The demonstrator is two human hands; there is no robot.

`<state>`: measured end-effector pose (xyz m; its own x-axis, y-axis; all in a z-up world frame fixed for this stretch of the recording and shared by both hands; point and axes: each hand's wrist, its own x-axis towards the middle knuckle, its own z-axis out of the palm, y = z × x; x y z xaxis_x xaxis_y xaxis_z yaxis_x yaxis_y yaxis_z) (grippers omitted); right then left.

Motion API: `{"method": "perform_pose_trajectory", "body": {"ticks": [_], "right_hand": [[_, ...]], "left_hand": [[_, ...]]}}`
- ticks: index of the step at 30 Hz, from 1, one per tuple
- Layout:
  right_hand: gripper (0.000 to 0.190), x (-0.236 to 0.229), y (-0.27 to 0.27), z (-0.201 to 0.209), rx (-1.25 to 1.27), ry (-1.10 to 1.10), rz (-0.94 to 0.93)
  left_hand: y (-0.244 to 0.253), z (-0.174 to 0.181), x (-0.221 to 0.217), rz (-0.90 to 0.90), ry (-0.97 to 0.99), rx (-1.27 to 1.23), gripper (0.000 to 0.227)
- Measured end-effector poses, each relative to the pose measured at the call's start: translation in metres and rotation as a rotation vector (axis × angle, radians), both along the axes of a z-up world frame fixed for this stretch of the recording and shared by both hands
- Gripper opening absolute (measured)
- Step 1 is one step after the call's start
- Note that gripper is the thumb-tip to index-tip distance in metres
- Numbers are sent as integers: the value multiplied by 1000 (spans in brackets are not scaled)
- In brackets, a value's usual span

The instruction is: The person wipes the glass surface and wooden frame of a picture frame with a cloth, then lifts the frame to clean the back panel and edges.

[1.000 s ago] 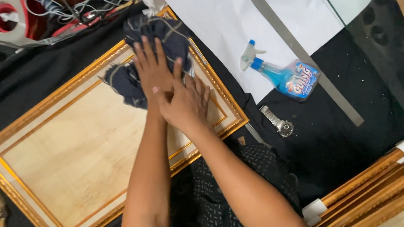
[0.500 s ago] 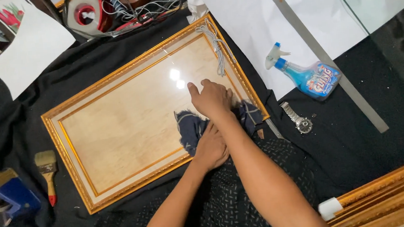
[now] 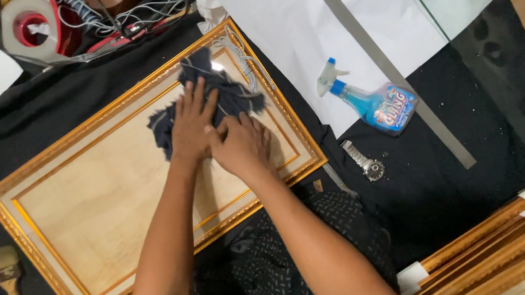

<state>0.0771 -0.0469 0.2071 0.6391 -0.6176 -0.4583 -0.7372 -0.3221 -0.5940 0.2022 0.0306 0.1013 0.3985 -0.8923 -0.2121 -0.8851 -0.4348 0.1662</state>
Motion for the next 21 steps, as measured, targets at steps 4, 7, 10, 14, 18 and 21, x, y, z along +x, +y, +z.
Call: {"method": "perform_pose_trajectory", "body": {"ticks": [4, 7, 10, 14, 18, 21], "right_hand": [[71, 10, -6, 15, 181, 82, -3], [66, 11, -3, -12, 125, 76, -2], [60, 12, -3, -26, 33, 60, 16], [59, 11, -5, 13, 106, 78, 28], [61, 8, 1, 7, 96, 102, 45], [58, 1, 6, -5, 75, 73, 50]], "left_hand": [[-23, -3, 43, 230, 0, -174, 76], [-33, -4, 59, 285, -40, -286, 73], [-33, 0, 47, 307, -83, -323, 73], [-10, -10, 1, 226, -117, -250, 80], [33, -23, -48, 131, -117, -178, 64], [67, -7, -96, 93, -36, -127, 93]]}}
